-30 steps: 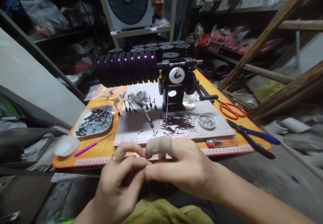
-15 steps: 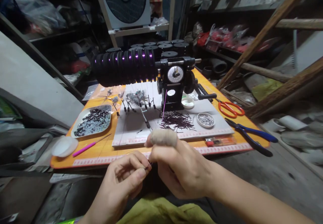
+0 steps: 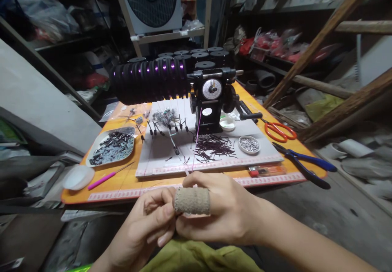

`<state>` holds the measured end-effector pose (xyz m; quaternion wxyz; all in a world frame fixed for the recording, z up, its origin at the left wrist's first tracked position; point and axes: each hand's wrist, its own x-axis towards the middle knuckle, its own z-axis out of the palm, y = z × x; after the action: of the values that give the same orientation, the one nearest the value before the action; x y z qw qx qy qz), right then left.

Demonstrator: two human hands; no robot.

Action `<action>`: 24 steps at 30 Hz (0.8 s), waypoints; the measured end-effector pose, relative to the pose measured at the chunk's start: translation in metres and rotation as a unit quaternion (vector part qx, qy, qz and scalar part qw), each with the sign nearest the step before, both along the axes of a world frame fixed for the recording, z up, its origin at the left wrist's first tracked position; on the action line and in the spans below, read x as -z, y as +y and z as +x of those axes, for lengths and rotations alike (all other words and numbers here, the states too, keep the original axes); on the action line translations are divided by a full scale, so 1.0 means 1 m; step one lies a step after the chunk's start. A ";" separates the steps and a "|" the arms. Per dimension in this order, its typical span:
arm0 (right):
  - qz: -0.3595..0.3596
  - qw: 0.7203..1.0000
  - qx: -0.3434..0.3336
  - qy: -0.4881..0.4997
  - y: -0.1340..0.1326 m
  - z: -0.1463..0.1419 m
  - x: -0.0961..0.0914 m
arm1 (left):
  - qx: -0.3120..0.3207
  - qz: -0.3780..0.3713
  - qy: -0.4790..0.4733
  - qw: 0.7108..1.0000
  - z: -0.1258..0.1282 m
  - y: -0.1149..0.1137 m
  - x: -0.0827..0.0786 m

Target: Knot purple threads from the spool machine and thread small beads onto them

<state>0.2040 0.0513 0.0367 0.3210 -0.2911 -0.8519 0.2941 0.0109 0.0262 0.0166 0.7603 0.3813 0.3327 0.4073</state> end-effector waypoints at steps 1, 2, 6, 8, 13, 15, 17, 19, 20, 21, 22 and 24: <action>-0.035 0.999 -0.002 0.011 -0.001 0.001 0.000 | -0.027 0.096 0.065 0.993 0.000 0.001 0.001; -0.062 0.998 0.000 0.028 -0.002 0.002 0.000 | -0.064 0.218 0.141 0.964 0.000 0.001 0.002; -0.041 0.992 0.047 0.110 0.004 -0.006 -0.005 | -0.213 0.589 0.342 0.700 0.003 0.001 0.013; 0.013 0.990 0.074 0.118 0.011 -0.013 -0.009 | -0.238 0.632 0.376 0.635 0.004 0.000 0.018; 0.117 0.986 0.097 0.075 0.020 -0.022 -0.007 | -0.185 0.683 0.358 0.610 0.004 0.001 0.015; 0.146 0.980 0.110 0.076 0.018 -0.019 -0.003 | -0.167 0.576 0.302 0.741 0.003 -0.001 0.010; 0.180 0.976 0.091 0.082 0.014 -0.013 0.000 | -0.132 0.353 0.201 0.904 0.002 -0.003 0.007; 0.204 0.977 0.022 0.054 0.010 -0.009 -0.001 | -0.062 0.121 0.065 0.989 0.000 -0.004 0.006; 0.207 0.978 -0.011 0.031 0.008 -0.007 -0.001 | -0.028 0.029 0.005 0.999 -0.001 -0.005 0.006; 0.204 0.978 -0.034 0.005 0.008 -0.006 -0.002 | -0.001 -0.040 -0.038 0.998 -0.002 -0.005 0.006; 0.194 0.980 -0.040 -0.015 0.007 -0.006 -0.002 | 0.011 -0.086 -0.063 0.994 -0.003 -0.006 0.005; 0.159 0.987 -0.022 -0.028 0.006 -0.005 -0.001 | 0.011 -0.128 -0.076 0.989 -0.004 -0.005 0.004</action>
<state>0.1990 0.0572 0.0378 0.3326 -0.2257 -0.9027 0.1535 0.0066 0.0212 0.0128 0.8301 0.2529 0.3194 0.3808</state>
